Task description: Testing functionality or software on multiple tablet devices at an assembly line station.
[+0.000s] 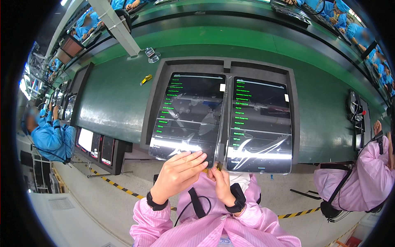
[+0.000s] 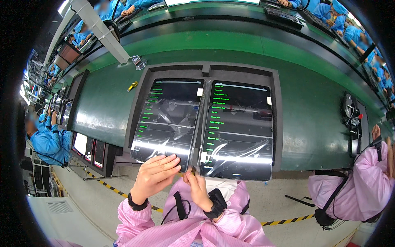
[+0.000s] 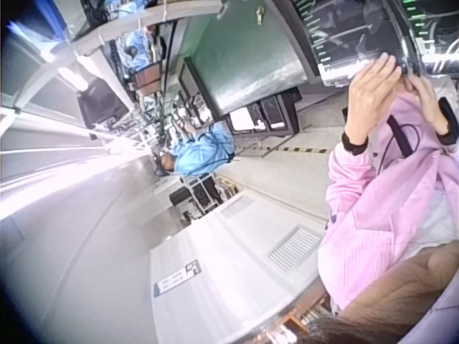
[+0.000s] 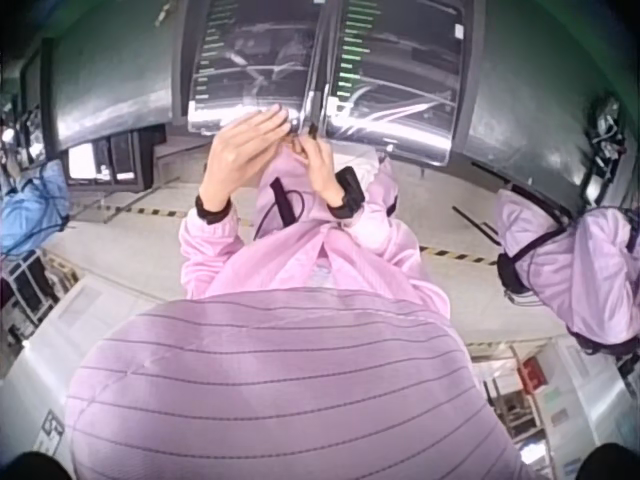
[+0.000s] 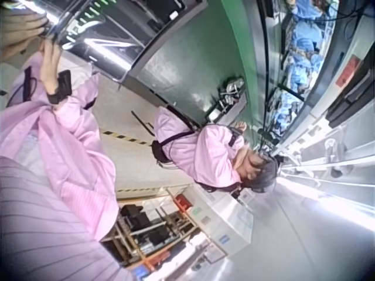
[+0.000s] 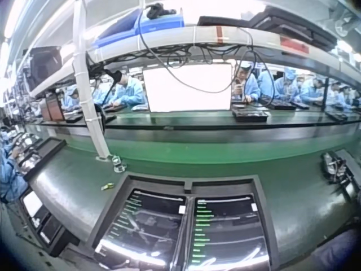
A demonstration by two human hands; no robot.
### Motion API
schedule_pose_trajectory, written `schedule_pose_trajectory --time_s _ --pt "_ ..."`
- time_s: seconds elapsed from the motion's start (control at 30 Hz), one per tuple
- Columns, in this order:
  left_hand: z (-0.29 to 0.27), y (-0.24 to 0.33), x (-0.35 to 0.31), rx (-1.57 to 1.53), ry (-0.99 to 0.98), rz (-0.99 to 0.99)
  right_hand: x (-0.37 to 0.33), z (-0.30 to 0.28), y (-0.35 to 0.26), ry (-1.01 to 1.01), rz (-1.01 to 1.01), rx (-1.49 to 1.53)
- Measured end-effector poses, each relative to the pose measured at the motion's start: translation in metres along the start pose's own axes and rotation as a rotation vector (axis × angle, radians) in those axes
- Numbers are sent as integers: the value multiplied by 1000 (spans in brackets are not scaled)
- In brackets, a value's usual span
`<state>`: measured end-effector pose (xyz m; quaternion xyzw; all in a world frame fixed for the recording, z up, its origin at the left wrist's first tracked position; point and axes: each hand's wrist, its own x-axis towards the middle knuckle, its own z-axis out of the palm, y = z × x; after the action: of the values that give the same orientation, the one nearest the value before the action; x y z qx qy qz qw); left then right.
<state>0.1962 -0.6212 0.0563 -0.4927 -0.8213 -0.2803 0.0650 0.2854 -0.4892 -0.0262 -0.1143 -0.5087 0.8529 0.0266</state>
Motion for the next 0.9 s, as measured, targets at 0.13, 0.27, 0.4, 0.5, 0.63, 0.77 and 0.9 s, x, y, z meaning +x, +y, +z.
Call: schedule_pose_trajectory --time_s 0.13,0.27,0.4,0.5,0.63,0.77,0.9 --pt "-1 0 1 -12 -20 0 1 1 1 -2 9 32" --pt "-1 -2 1 -10 -18 14 1 1 1 1 23 33" --pt "0 -4 0 -7 -15 16 1 1 1 15 15 9" --pt "2 -4 0 5 -4 16 1 2 1 17 4 6" --pt "4 -4 0 -11 34 -1 1 2 0 7 23 10" --pt "6 -5 -1 -24 46 -24 1 1 2 4 27 10" --pt "8 -7 -2 2 51 -9 1 1 6 73 62 16"
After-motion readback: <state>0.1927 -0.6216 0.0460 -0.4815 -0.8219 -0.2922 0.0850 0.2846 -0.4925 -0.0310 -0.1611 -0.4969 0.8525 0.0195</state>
